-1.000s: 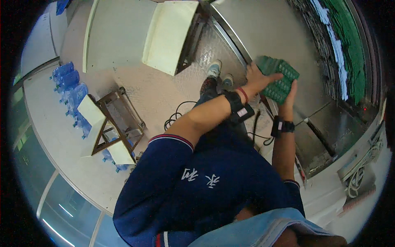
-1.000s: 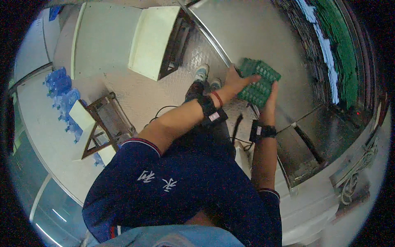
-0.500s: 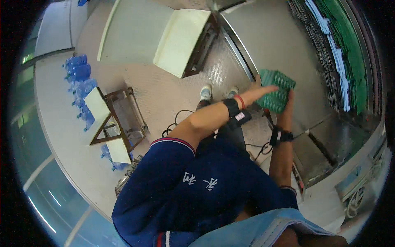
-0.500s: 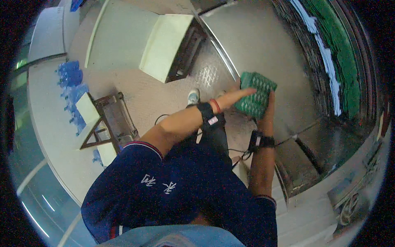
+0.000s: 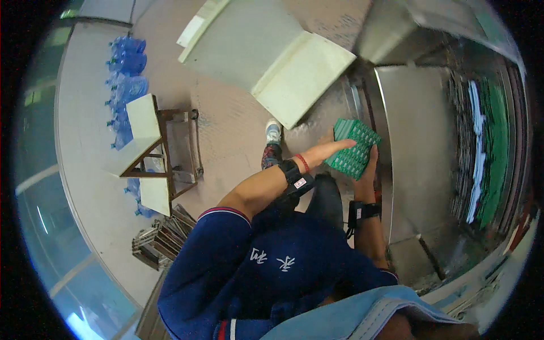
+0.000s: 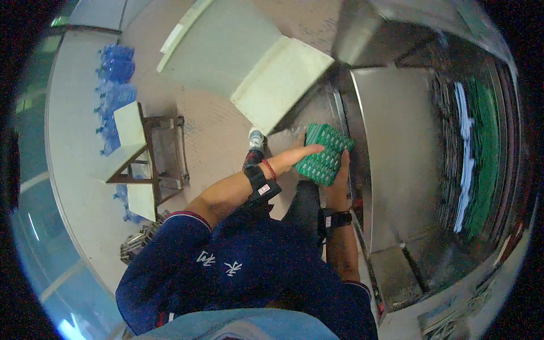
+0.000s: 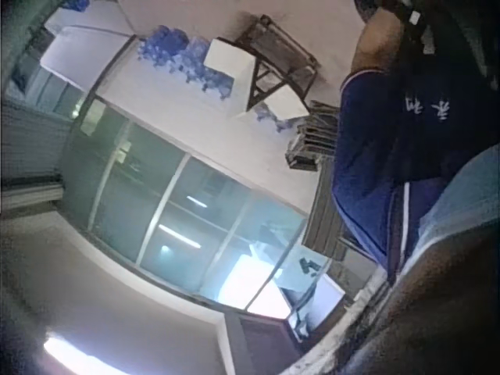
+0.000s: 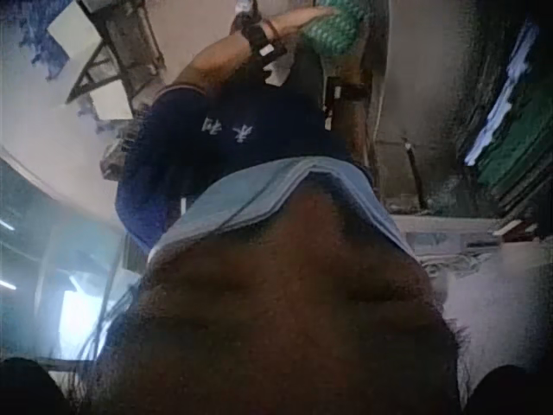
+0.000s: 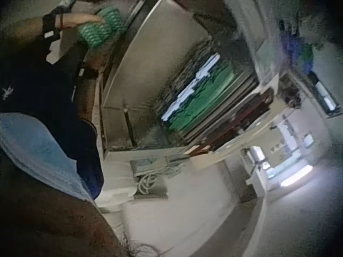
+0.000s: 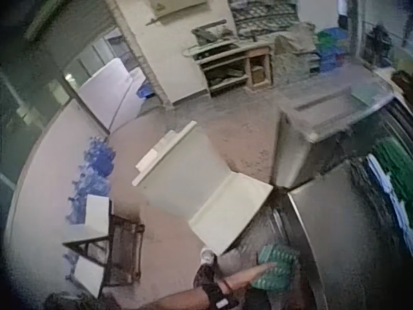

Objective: Removing printed circuit boards from an assembly machine and stacking them on a nearby shelf.

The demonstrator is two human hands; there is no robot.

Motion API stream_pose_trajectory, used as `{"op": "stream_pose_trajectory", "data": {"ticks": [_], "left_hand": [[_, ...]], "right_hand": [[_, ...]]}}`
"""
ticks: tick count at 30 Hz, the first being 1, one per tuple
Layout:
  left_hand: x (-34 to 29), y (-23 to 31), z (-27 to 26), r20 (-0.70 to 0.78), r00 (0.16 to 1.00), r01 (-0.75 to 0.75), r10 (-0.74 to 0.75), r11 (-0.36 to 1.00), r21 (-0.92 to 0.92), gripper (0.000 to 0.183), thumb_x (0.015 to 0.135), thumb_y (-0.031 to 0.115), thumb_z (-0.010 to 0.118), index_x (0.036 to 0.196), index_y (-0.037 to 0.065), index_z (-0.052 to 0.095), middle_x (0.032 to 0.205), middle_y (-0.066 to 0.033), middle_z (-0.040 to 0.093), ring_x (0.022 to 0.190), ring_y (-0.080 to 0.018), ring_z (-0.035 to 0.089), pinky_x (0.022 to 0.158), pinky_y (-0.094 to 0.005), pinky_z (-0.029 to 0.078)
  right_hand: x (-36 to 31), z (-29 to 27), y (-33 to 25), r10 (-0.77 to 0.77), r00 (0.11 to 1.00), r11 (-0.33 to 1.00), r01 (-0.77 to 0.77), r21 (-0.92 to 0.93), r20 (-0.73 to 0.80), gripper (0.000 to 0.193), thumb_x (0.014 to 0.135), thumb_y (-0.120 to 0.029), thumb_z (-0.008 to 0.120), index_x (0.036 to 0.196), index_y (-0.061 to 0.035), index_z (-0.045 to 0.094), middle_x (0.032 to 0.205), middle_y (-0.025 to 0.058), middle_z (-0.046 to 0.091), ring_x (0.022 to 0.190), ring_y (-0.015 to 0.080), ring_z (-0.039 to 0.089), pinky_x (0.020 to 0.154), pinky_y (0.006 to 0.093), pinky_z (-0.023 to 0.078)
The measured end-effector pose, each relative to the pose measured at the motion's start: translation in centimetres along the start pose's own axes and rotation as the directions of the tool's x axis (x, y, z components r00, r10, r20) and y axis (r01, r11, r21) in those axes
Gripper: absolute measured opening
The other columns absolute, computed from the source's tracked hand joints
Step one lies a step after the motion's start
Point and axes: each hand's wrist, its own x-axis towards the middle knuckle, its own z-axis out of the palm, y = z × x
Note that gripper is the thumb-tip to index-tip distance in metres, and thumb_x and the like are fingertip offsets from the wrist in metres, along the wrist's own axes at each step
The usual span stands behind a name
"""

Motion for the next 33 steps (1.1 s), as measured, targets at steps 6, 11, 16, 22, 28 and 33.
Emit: {"op": "stream_pose_trajectory", "data": {"ticks": [6, 11, 16, 22, 28, 33], "left_hand": [[1.0, 2.4, -11.2, -0.266, 0.964, 0.011, 0.025, 0.991, 0.133, 0.096, 0.066, 0.044, 0.074, 0.132, -0.006, 0.025, 0.123, -0.0203, 0.045, 0.115, -0.0298, 0.045, 0.094, -0.0364, 0.04], [0.3, 7.1, -19.8, -0.178, 0.981, -0.037, 0.083, 0.969, 0.245, 0.116, 0.051, 0.068, 0.07, 0.133, -0.004, 0.03, 0.129, -0.0269, 0.04, 0.121, -0.0372, 0.039, 0.1, -0.04, 0.033], [2.8, 7.1, -25.0, -0.286, 0.957, 0.164, -0.045, 0.9, 0.405, 0.124, 0.05, 0.076, 0.062, 0.132, -0.01, 0.026, 0.125, -0.0312, 0.041, 0.117, -0.041, 0.042, 0.098, -0.0412, 0.036], [1.2, 10.6, -28.4, -0.174, 0.97, 0.2, -0.169, 0.962, 0.185, 0.127, 0.048, 0.073, 0.065, 0.136, -0.006, 0.022, 0.126, -0.0322, 0.04, 0.119, -0.041, 0.04, 0.098, -0.0392, 0.036], [-1.1, 10.8, -27.1, -0.229, 0.964, 0.144, -0.135, 0.989, 0.024, 0.13, 0.047, 0.072, 0.066, 0.137, -0.006, 0.015, 0.132, -0.0322, 0.031, 0.122, -0.042, 0.035, 0.097, -0.0429, 0.035], [-2.1, 10.7, -26.4, -0.272, 0.959, 0.065, -0.086, 0.994, -0.083, 0.129, 0.048, 0.07, 0.066, 0.138, -0.005, 0.012, 0.134, -0.0312, 0.029, 0.124, -0.0429, 0.032, 0.1, -0.0459, 0.03]], "right_hand": [[5.6, 9.2, 5.7, 0.029, 0.999, 0.991, -0.027, -0.129, 0.016, 0.057, 0.09, -0.051, 0.038, 0.127, -0.0078, 0.04, 0.123, 0.0094, 0.049, 0.11, 0.0236, 0.051, 0.091, 0.0371, 0.043], [10.3, 15.4, 10.4, 0.01, 1.0, 0.989, -0.012, -0.149, -0.012, 0.064, 0.087, -0.056, 0.036, 0.13, -0.0087, 0.037, 0.127, 0.0114, 0.043, 0.115, 0.0281, 0.046, 0.093, 0.044, 0.041], [13.8, 19.1, 13.1, 0.163, 0.976, 0.952, -0.194, -0.237, -0.144, 0.074, 0.08, -0.066, 0.038, 0.13, -0.0111, 0.038, 0.126, 0.0115, 0.043, 0.113, 0.0299, 0.045, 0.095, 0.0463, 0.038], [16.8, 16.0, 11.9, -0.078, 0.994, 0.663, 0.106, -0.741, 0.072, 0.086, 0.07, -0.031, 0.067, 0.139, -0.0114, 0.019, 0.133, 0.0148, 0.032, 0.117, 0.0279, 0.039, 0.096, 0.0442, 0.036], [17.2, 17.1, 9.0, 0.071, 0.997, 0.788, -0.03, -0.615, 0.042, 0.12, 0.054, 0.01, 0.076, 0.142, -0.0172, -0.002, 0.138, 0.0176, 0.021, 0.118, 0.0282, 0.035, 0.097, 0.0429, 0.036], [17.7, 16.9, 8.1, 0.04, 0.809, 0.101, 0.58, -0.808, 0.586, 0.11, 0.062, -0.001, 0.075, 0.142, -0.0183, 0.001, 0.138, 0.0157, 0.022, 0.118, 0.0274, 0.036, 0.099, 0.045, 0.034]]}}
